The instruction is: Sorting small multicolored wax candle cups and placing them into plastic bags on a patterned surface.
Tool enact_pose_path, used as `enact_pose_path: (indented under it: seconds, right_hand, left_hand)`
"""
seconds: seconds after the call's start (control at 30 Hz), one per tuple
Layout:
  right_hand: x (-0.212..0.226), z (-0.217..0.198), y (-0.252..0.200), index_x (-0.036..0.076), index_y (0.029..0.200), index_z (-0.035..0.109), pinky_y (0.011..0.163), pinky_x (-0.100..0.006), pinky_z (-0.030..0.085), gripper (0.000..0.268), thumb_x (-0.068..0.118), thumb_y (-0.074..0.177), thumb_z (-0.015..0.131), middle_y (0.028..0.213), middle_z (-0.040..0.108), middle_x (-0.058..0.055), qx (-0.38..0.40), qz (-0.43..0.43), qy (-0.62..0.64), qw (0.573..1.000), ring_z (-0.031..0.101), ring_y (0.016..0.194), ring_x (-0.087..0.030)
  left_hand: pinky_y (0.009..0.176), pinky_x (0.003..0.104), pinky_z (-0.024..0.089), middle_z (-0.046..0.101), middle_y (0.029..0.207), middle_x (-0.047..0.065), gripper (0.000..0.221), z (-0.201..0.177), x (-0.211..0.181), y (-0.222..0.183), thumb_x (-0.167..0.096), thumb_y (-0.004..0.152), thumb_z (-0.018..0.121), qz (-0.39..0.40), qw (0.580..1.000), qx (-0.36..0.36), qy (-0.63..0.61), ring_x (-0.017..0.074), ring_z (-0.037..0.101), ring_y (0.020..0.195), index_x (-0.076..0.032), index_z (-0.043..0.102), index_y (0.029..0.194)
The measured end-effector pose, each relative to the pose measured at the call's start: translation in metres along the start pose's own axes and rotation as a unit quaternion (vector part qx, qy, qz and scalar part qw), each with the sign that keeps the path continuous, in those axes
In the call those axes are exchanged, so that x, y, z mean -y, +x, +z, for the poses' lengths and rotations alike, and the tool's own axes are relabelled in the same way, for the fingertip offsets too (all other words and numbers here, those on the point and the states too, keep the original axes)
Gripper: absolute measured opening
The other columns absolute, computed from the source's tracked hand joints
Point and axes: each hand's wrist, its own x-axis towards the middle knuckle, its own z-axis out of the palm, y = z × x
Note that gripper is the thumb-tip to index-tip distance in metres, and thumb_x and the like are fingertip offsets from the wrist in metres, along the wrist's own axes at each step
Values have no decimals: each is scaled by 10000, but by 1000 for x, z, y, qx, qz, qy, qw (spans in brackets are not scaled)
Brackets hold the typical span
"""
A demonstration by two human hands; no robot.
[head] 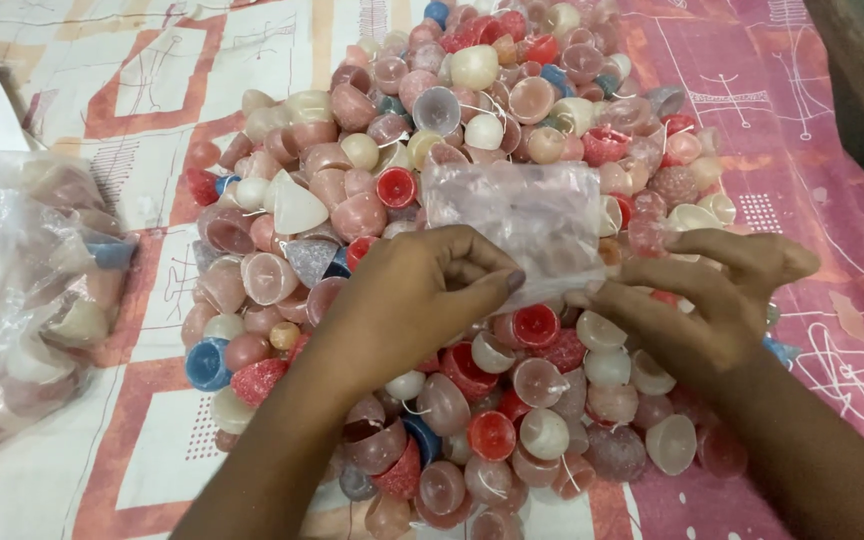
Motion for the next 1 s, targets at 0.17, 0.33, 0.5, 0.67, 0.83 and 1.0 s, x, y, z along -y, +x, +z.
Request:
enact_pose_path:
  seconds: [0.17,0.33,0.5,0.67,0.83,1.0]
  right_hand:
    - [16,-9,20,192,993,750,869,-405,425,286,325,803,918,993,715,21,74,10,41,996,578,1015,-204]
    - [20,-13,32,162,1015,727,855,-391,428,325,308,814,937,1005,689,-2,72,15,49,996,575,1026,-245]
    - [21,-17,29,168,974,720,895,-394,425,280,266,813,926,1021,694,-1,97,41,66,992,554,1110,-246]
    - [8,-4,3,280,964,789,972,-410,343,154,326,862,895,1001,715,56,6,-19,16,1000,508,1127,-236]
    - [6,-2,-3,306,941,780,1102,-406,254,136,394,900,876,995,752,134,-93,-57,15,994,513,1164,-190]
    - [25,-36,12,279,950,796,1192,-430,159,111,388,952,813,1120,783,168,139,20,-14,990,555,1293,-148]
  left_hand:
    - [697,250,598,842,890,-2,325,4,-7,-3,-255,837,753,8,1000,19,13,63,786,771,-169,733,1149]
    - [725,248,612,842,914,-22,385,3,-12,-5,-239,818,772,-10,999,32,-2,51,790,804,-184,691,1190]
    - [711,251,607,827,881,-11,378,6,-12,-4,-245,821,770,-4,999,37,4,69,786,778,-173,692,1184]
    - [659,257,587,809,857,15,308,8,-5,-4,-208,885,734,28,999,-10,-37,78,750,742,-140,683,1181]
    - [631,265,574,783,894,40,232,9,4,-4,-160,920,722,78,988,-108,-80,102,704,748,-99,635,1127]
    - [717,375,568,677,1110,110,238,13,-6,-21,4,799,692,375,848,-276,254,259,702,896,-96,722,1013]
